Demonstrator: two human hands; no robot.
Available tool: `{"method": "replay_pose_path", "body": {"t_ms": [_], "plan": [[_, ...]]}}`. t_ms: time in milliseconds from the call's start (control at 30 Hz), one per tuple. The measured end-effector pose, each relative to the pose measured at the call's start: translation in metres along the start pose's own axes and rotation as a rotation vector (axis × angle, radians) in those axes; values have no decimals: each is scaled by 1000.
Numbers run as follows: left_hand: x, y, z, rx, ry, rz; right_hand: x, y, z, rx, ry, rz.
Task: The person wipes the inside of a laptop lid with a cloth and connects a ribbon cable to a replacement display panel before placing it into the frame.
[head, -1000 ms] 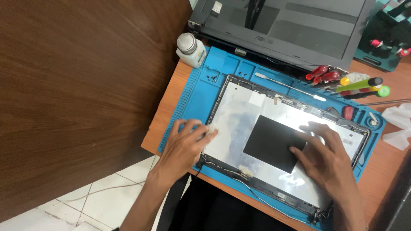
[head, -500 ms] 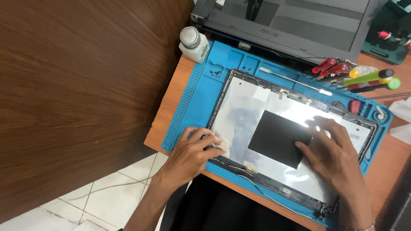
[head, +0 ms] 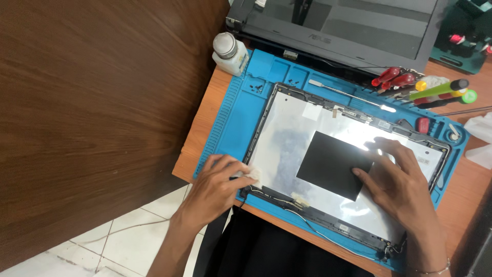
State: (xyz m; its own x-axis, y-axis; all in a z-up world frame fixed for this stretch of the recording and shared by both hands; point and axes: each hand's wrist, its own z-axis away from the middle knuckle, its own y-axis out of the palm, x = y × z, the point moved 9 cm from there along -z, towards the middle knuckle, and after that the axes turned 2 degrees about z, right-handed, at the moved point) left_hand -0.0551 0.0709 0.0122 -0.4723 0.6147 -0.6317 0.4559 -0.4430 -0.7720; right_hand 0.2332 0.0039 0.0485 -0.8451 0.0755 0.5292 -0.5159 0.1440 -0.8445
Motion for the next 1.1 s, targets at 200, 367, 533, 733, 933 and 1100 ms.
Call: {"method": "replay_pose_path", "body": {"t_ms": [200, 367, 533, 733, 933, 1100], "plan": [[2, 0, 5, -20, -38, 22, -2, 1, -1, 12, 5, 23], [-27, 26, -8, -6, 145, 43, -3, 1, 0, -4, 4, -9], [-37, 43, -13, 24, 196, 68, -1, 1, -2, 4, -10, 3], [-9, 23, -8, 12, 46, 25, 5, -3, -4, -2, -57, 23], [-46, 55, -19, -80, 260, 12, 5, -4, -6, -8, -46, 19], [-33, 40, -27, -210, 182, -299, 4, -4, -4, -9, -47, 6]]}}
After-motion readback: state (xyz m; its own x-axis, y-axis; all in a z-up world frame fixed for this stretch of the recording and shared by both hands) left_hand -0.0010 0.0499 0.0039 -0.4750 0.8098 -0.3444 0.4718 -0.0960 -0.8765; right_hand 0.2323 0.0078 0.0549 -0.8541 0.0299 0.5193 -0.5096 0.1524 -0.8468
